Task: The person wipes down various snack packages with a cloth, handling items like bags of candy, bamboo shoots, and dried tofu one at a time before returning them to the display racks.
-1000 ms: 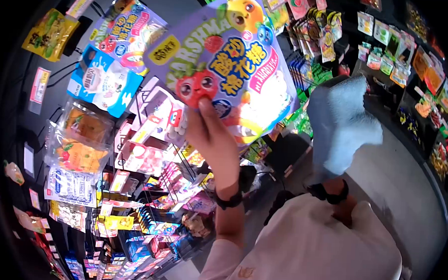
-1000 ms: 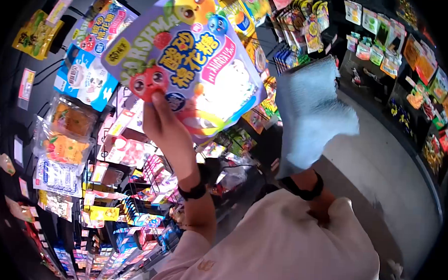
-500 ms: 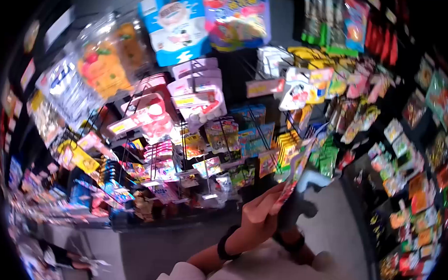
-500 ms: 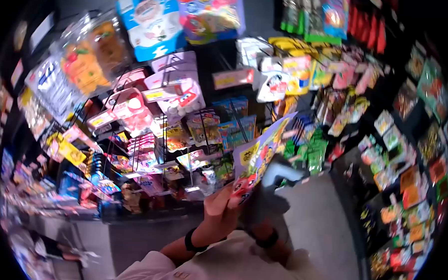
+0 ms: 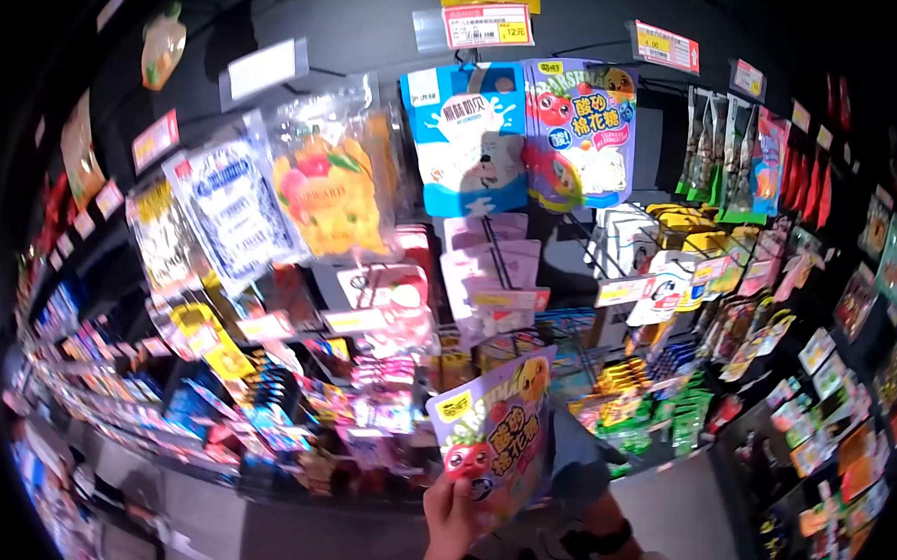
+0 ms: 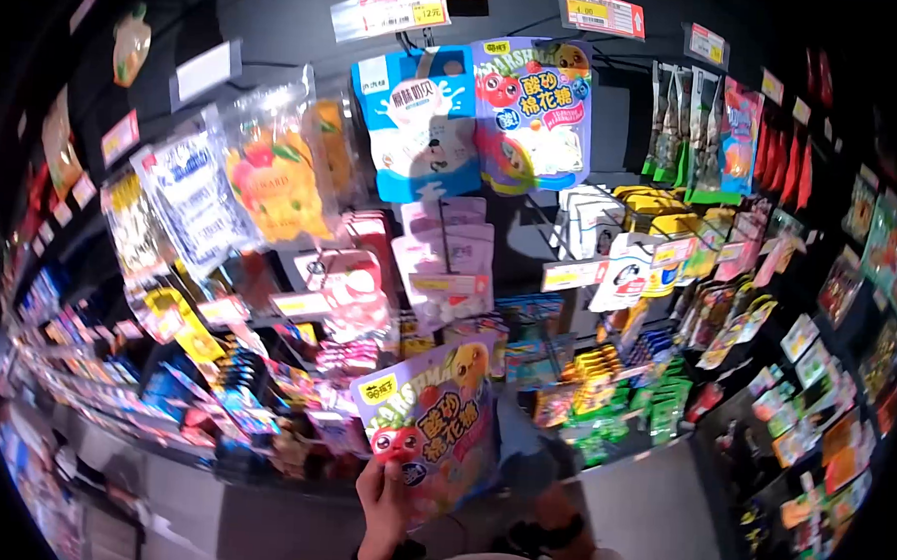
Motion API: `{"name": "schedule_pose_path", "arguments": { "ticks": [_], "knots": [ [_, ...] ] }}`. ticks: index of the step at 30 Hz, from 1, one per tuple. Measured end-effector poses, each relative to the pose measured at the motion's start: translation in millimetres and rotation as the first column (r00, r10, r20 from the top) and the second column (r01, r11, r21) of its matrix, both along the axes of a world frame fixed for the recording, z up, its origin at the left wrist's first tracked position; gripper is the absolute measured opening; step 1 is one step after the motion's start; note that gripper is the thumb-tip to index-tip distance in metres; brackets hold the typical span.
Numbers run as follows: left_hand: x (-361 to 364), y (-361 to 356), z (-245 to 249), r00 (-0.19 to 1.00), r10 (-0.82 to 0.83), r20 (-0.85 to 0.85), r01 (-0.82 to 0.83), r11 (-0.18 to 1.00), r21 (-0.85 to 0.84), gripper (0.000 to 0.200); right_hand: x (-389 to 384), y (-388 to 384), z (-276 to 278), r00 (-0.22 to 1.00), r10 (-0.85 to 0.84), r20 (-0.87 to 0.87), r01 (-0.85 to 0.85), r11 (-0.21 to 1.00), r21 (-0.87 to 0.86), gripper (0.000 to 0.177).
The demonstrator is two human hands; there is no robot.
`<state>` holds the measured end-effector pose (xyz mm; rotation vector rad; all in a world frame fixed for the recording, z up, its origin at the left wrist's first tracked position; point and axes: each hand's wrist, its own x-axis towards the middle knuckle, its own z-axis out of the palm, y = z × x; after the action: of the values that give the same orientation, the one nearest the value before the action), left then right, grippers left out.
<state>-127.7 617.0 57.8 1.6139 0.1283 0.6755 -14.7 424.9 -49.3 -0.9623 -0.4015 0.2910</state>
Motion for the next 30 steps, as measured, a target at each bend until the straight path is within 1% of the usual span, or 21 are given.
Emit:
{"name": "schedule_pose_path", "arguments": {
  "ticks": [1, 2, 4, 5, 6, 8, 9, 10, 11, 12, 13, 14, 15, 17, 20, 24, 25, 27, 28, 30],
  "knots": [
    [0.1, 14.4, -5.2, 1.000, 0.028, -0.014, -0.030, 0.994, -0.109, 0.029, -5.7, -0.2, 1.2, 1.000, -0.008, -0.013, 0.007, 0.999, -0.034, 0.037],
    [1.9, 26.5, -8.7, 0.999, 0.029, -0.020, -0.030, 0.997, -0.069, 0.029, -11.0, -0.8, -0.4, 1.000, -0.010, -0.021, 0.009, 0.998, -0.058, 0.037],
    [7.2, 46.1, -19.5, 0.987, 0.109, -0.115, -0.123, 0.985, -0.120, 0.030, -15.6, 2.1, -1.0, 1.000, 0.000, -0.026, -0.003, 0.994, -0.105, 0.036],
    [10.4, 56.1, -37.1, 0.975, 0.058, -0.213, -0.080, 0.992, -0.098, 0.025, -17.1, 6.2, -1.4, 1.000, 0.014, -0.018, -0.016, 0.994, -0.112, 0.036],
    [6.4, 43.2, -12.9, 0.952, -0.081, -0.294, 0.013, 0.974, -0.226, 0.020, -17.6, 11.5, 0.5, 1.000, 0.025, -0.010, -0.026, 0.991, -0.133, 0.036],
    [11.4, 33.3, -17.1, 0.927, -0.268, -0.261, 0.131, 0.886, -0.444, 0.029, -19.5, 18.5, 2.3, 0.999, 0.043, 0.004, -0.042, 0.989, -0.142, 0.035],
    [11.4, 33.0, -32.6, 0.918, -0.281, -0.280, 0.138, 0.888, -0.439, 0.029, -19.7, 19.8, 3.8, 0.999, 0.047, 0.011, -0.045, 0.987, -0.153, 0.035],
    [10.3, 36.7, -56.2, 0.875, -0.440, -0.203, 0.289, 0.810, -0.511, 0.032, -20.0, 20.0, 3.1, 0.999, 0.047, 0.011, -0.045, 0.985, -0.167, 0.035],
    [10.7, 34.8, -69.8, 0.805, -0.583, -0.113, 0.429, 0.702, -0.569, 0.036, -21.7, 18.1, 2.5, 0.999, 0.045, 0.013, -0.042, 0.985, -0.165, 0.034],
    [10.6, 17.9, -59.9, 0.817, -0.547, -0.181, 0.370, 0.739, -0.563, 0.044, -23.0, 15.8, 1.2, 0.999, 0.044, 0.012, -0.041, 0.983, -0.179, 0.034],
    [4.4, 5.3, -57.4, 0.778, -0.591, -0.213, 0.365, 0.700, -0.614, 0.043, -25.0, 12.4, -0.5, 0.999, 0.042, 0.010, -0.039, 0.983, -0.180, 0.034],
    [3.0, -1.9, -57.5, 0.738, -0.633, -0.236, 0.357, 0.662, -0.659, 0.042, -25.9, 9.7, 14.8, 0.999, 0.034, 0.008, -0.032, 0.983, -0.181, 0.033],
    [4.0, -7.1, -60.6, 0.704, -0.664, -0.252, 0.365, 0.642, -0.674, 0.041, -27.7, 0.5, -0.9, 1.000, 0.020, 0.000, -0.019, 0.984, -0.178, 0.033],
    [11.8, -11.4, -64.8, 0.618, -0.728, -0.297, 0.383, 0.609, -0.695, 0.040, -32.2, -6.3, -9.4, 1.000, 0.010, -0.020, -0.013, 0.983, -0.184, 0.033],
    [25.8, -18.2, -73.1, 0.491, -0.789, -0.370, 0.399, 0.581, -0.710, 0.039, -33.6, -28.1, -10.9, 0.999, -0.027, -0.038, 0.020, 0.982, -0.188, 0.032],
    [28.8, -33.4, -92.1, 0.347, -0.820, -0.456, 0.388, 0.568, -0.726, 0.037, -38.7, -56.1, -23.4, 0.996, -0.079, -0.051, 0.068, 0.979, -0.193, 0.031],
    [25.2, -37.5, -99.6, 0.340, -0.828, -0.446, 0.399, 0.557, -0.729, 0.037, -41.0, -62.9, -25.0, 0.995, -0.086, -0.056, 0.074, 0.979, -0.193, 0.030],
    [9.0, -41.2, -115.9, 0.243, -0.877, -0.415, 0.314, 0.475, -0.822, 0.029, -43.6, -75.6, -26.4, 0.993, -0.105, -0.062, 0.092, 0.977, -0.191, 0.030],
    [5.8, -46.2, -118.1, 0.203, -0.892, -0.404, 0.298, 0.449, -0.842, 0.028, -43.2, -80.6, -25.4, 0.991, -0.117, -0.063, 0.103, 0.977, -0.188, 0.030],
    [-0.2, -59.6, -126.0, 0.188, -0.902, -0.388, 0.360, 0.431, -0.827, 0.026, -46.8, -89.9, -26.7, 0.989, -0.129, -0.070, 0.114, 0.976, -0.184, 0.029]
  ]
}}
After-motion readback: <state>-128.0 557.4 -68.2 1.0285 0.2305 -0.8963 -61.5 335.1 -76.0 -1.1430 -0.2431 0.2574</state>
